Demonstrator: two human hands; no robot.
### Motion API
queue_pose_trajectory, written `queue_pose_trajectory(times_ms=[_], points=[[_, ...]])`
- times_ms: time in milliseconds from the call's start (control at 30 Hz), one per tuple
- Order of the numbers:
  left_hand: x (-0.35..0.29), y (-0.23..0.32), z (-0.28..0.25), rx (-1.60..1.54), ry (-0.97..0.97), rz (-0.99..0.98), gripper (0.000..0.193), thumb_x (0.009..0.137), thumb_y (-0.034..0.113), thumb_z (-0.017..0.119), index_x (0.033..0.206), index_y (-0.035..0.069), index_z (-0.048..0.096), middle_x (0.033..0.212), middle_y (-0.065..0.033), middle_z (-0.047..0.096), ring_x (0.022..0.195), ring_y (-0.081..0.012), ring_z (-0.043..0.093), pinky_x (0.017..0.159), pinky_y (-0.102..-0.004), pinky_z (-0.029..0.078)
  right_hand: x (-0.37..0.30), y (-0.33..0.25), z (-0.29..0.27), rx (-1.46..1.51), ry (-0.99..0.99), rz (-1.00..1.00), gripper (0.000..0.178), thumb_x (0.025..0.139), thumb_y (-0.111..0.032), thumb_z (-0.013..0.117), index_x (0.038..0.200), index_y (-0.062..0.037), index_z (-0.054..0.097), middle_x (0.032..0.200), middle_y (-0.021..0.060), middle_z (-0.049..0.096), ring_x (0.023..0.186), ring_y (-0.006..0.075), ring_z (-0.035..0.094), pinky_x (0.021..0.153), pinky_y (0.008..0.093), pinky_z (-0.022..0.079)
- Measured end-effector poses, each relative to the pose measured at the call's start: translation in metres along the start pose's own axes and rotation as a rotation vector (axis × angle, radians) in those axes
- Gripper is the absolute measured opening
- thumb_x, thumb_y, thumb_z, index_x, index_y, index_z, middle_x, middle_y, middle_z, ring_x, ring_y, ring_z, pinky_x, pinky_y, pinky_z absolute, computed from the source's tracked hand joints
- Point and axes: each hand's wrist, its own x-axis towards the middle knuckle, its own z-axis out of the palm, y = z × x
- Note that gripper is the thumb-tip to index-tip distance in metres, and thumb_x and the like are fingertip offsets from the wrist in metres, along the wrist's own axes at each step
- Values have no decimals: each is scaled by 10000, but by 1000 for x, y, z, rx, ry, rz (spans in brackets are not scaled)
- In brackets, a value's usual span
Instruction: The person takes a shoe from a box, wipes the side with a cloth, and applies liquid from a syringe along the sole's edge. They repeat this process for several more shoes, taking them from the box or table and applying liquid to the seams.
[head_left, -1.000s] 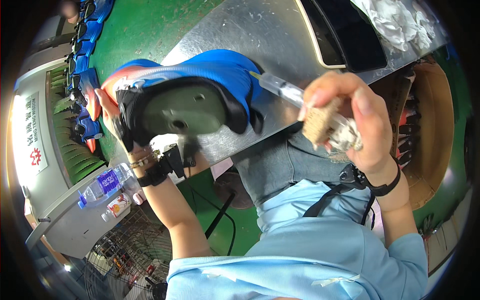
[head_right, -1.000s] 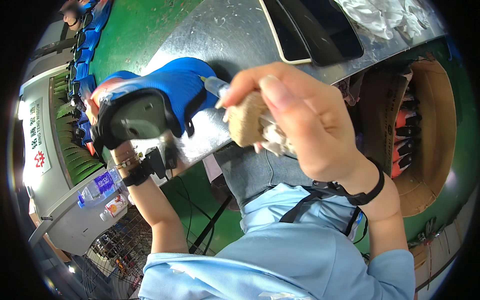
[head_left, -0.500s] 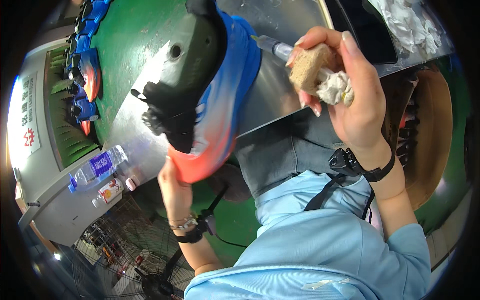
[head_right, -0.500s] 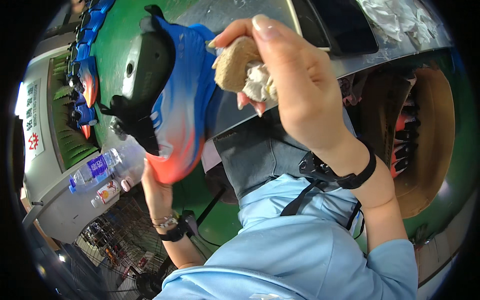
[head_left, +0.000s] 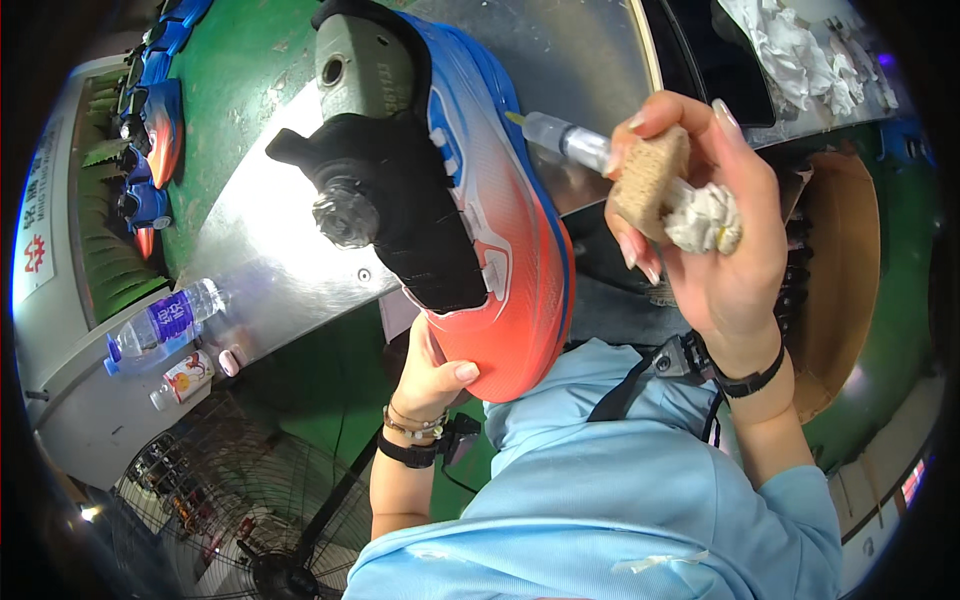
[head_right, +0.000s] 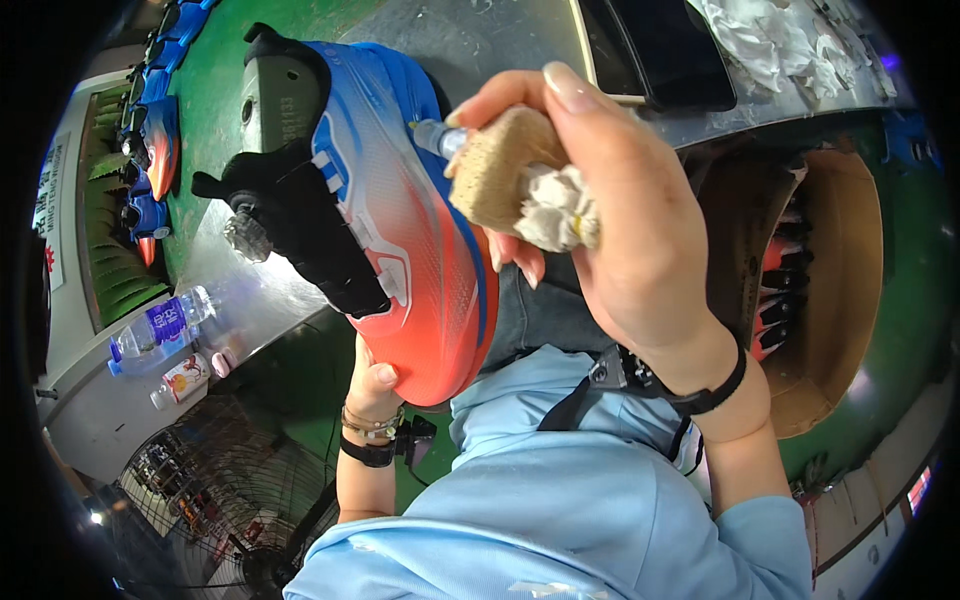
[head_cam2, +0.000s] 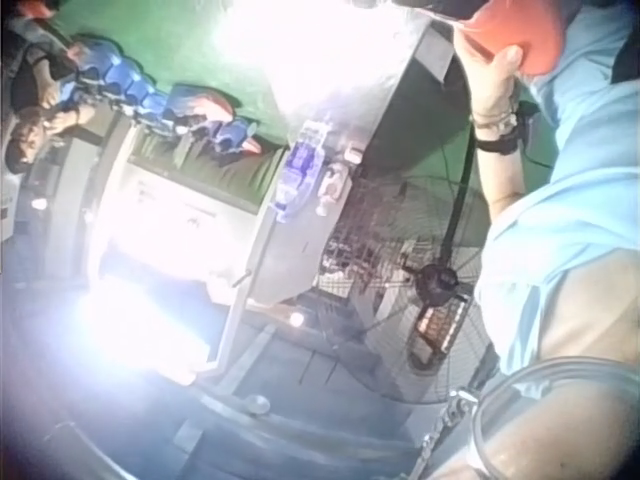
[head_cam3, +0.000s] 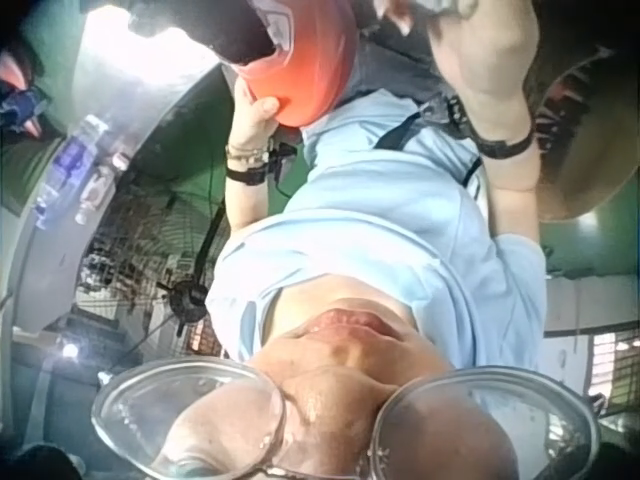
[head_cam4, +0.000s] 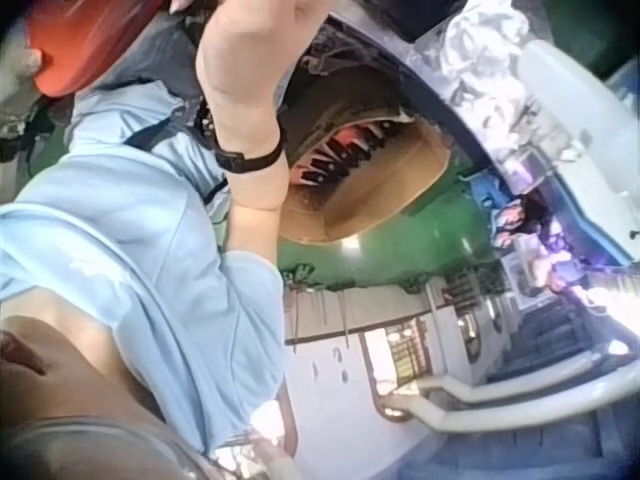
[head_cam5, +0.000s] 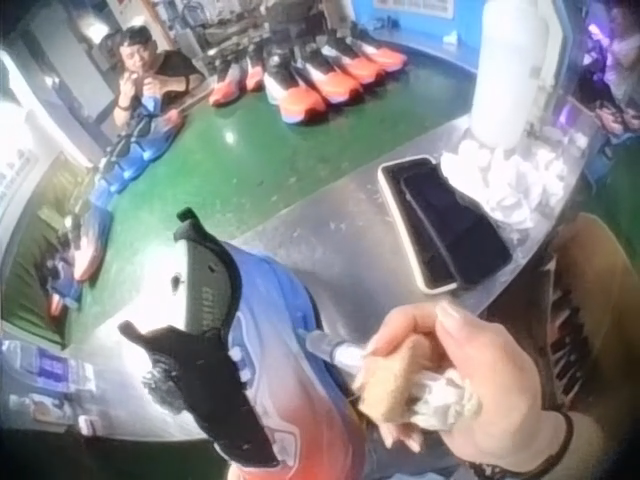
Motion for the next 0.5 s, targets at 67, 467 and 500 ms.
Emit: queue_pose_trajectory(times_ms=[67, 467, 500], points=[[3, -4, 2, -25, -4, 2, 584, 602, 150, 746, 1066, -78, 475, 999, -131, 576, 933, -184, 566, 839, -315, 440, -3, -3, 2, -20, 11, 22, 423, 913, -369, 206, 962, -23, 444, 809, 114, 479, 502, 144, 463, 398, 211, 341], [33, -30, 21, -328, -206, -188, 783, 594, 123, 750, 1241, -10, 331, 1189, -120, 464, 1097, -239, 465, 925, -369, 376, -47, -33, 4, -119, 109, 92, 435, 886, -459, 254, 886, -48, 399, 768, 130, 432, 391, 176, 433, 345, 232, 393], [39, -30, 26, -383, -243, -209, 781, 597, 105, 744, 1248, 5, 326, 1204, -114, 450, 1113, -243, 449, 931, -374, 372, -52, -36, 1, -135, 73, 4, 424, 884, -457, 264, 869, -55, 394, 765, 129, 429, 391, 181, 435, 343, 233, 396]])
